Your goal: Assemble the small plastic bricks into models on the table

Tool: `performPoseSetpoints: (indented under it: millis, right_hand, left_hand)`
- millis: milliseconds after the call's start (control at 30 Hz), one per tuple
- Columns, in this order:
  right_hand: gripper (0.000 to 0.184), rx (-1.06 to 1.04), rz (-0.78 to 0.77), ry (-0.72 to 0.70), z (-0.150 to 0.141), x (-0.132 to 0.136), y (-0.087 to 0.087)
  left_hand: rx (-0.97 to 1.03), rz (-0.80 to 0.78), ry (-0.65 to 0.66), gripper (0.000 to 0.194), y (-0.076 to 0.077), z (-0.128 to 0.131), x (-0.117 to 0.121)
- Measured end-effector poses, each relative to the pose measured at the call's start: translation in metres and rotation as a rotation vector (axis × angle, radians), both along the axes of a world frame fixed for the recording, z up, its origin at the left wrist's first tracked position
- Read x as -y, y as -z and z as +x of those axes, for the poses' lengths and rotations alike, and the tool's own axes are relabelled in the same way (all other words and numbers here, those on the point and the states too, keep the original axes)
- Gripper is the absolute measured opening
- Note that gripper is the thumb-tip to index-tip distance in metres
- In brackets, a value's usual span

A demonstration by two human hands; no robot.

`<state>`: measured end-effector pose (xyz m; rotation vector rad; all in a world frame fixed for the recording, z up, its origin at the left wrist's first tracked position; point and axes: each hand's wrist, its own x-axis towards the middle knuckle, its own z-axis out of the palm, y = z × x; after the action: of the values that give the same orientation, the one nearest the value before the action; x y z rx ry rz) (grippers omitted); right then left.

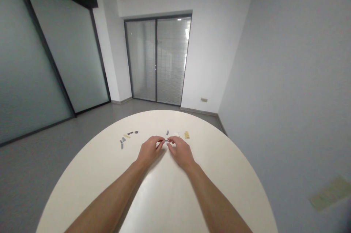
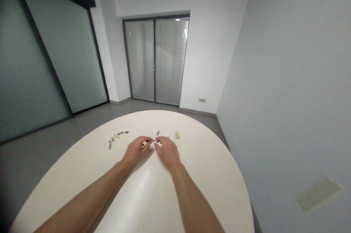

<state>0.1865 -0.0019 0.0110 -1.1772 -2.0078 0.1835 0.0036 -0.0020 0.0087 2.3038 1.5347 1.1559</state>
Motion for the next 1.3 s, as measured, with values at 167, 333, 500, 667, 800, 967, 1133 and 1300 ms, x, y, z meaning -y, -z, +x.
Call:
performPoseSetpoints:
  millis: [167,333,500,667,800,967,1133,1300]
  right_hand:
    - [0.019,-0.013,0.022,-0.005,-0.0002,0.0001,0.0]
    - [0.016,0.014,0.033,-0.013,-0.0002,-0.0007,-0.0003]
    - [0.015,0.036,0.047,-0.018,-0.0001,-0.0027,0.0018]
    - [0.014,0.033,0.057,0.008,0.0003,-0.0036,0.0022]
    - [0.014,0.03,0.073,0.02,0.0002,-0.004,0.0013]
    - [0.014,0.041,0.093,0.026,0.0001,-0.0057,0.002]
    - [0.015,0.056,0.104,0.018,0.0006,-0.0059,0.003]
    - [0.016,0.058,0.096,0.011,0.0006,-0.0043,0.0008]
  left_hand:
    - [0.01,0.023,0.026,0.024,0.0011,-0.0005,-0.0012]
    - [-0.008,0.028,0.03,0.022,-0.001,0.0001,0.0008]
    - [-0.016,0.005,0.025,0.024,-0.0019,0.0011,0.0017]
    - [-0.002,-0.045,-0.003,0.032,-0.0025,0.0019,0.0029]
    - [-0.005,-0.075,-0.023,0.035,-0.0053,0.0027,0.0047]
    - [-0.014,-0.11,-0.017,0.037,-0.0071,0.0035,0.0047]
    - [-0.014,-0.124,-0.014,0.037,-0.0066,0.0041,0.0038]
    - [-0.02,-0.128,0.005,0.035,-0.006,0.003,0.0031]
